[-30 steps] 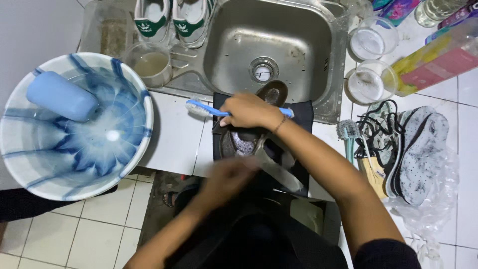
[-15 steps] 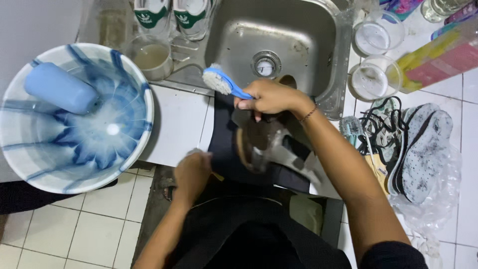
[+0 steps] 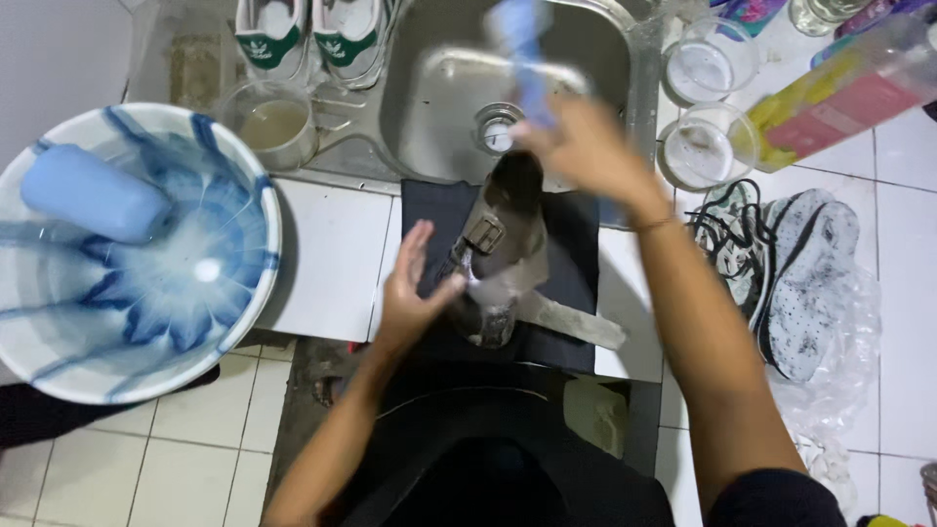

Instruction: The person scrubs a brown leather sandal with a blue brush and soapy water at a kitchen sink. They repeatedly dip the brush into a container of cleaning solution and scrub the sandal's straps, sole, and interior.

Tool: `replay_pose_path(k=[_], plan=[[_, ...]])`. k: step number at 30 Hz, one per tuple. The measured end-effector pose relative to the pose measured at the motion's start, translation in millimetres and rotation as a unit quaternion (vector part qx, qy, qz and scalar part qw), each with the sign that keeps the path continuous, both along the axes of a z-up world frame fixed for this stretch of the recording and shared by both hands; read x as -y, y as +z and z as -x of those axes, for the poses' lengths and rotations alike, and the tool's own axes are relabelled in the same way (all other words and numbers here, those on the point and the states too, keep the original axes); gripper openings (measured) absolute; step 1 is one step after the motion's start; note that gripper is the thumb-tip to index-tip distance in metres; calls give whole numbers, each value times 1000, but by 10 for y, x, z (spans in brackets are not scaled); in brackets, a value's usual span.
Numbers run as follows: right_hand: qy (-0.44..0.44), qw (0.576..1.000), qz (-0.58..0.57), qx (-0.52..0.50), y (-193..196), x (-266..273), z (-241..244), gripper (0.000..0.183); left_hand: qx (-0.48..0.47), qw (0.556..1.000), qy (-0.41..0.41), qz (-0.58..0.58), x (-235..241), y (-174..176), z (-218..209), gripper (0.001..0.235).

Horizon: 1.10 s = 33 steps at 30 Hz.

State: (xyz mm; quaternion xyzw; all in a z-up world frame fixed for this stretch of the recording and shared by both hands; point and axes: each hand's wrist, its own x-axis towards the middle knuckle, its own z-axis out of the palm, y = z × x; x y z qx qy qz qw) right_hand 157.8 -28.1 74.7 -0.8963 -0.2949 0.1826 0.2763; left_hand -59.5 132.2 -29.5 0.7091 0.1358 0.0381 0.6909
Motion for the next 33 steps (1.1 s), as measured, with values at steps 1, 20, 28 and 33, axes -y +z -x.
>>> replay_pose_path(k=[1, 20, 28, 33], plan=[[-5, 1000, 0, 2, -106, 319, -239, 31, 2, 1000, -5, 0, 40, -195, -26, 91], [-240, 883, 395, 82, -835, 1646, -1987, 42, 49, 884, 98, 454, 24, -1056, -421, 81], [-214, 848, 458, 157, -1717, 1892, -3015, 42, 99, 894, 123, 419, 65, -1103, -357, 40], [-270, 910, 273, 153, -723, 1886, -2238, 36, 24, 904, 85, 418, 10, -790, -345, 64]])
